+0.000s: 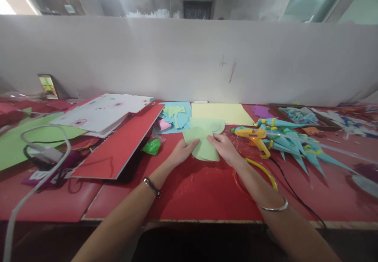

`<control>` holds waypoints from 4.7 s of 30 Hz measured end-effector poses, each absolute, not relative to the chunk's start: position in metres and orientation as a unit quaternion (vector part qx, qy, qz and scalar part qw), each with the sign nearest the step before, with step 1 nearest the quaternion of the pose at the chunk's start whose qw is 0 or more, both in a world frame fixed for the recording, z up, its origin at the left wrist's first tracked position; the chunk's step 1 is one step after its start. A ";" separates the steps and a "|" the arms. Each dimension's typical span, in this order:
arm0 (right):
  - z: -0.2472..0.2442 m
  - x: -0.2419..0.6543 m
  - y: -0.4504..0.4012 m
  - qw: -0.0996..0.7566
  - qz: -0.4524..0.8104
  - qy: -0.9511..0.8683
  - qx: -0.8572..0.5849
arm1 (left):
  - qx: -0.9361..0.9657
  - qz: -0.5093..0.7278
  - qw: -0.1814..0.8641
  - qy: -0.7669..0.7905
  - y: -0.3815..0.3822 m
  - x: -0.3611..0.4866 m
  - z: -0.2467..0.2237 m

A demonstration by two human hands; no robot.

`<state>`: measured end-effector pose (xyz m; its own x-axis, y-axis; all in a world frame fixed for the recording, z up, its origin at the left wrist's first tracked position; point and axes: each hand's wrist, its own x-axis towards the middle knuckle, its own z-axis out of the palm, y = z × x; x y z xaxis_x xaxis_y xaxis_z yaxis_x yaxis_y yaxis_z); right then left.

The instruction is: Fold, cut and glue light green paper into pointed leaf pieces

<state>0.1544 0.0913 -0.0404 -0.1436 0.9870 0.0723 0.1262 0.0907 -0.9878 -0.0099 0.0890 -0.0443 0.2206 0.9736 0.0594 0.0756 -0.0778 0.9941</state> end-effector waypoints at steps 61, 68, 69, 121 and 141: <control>-0.036 0.160 0.092 0.422 0.428 -0.669 -0.438 | 0.641 0.369 0.497 0.454 0.091 -0.022 -0.042; -0.036 0.159 0.091 0.422 0.418 -0.646 -0.479 | 0.631 0.392 0.508 0.435 0.093 -0.022 -0.043; -0.036 0.158 0.090 0.421 0.420 -0.645 -0.480 | 0.630 0.396 0.505 0.437 0.094 -0.023 -0.044; -0.030 0.156 0.087 0.346 0.425 -0.709 -0.443 | 0.578 0.465 0.458 0.490 0.102 -0.029 -0.044; -0.024 0.155 0.082 0.317 0.392 -0.737 -0.451 | 0.541 0.498 0.448 0.508 0.105 -0.031 -0.041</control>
<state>0.1551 0.0817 -0.0241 -0.3931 0.9124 0.1144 0.4159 0.2874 -0.8628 -0.0309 0.1049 -0.0412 -0.0127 0.9965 0.0828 0.1033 -0.0811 0.9913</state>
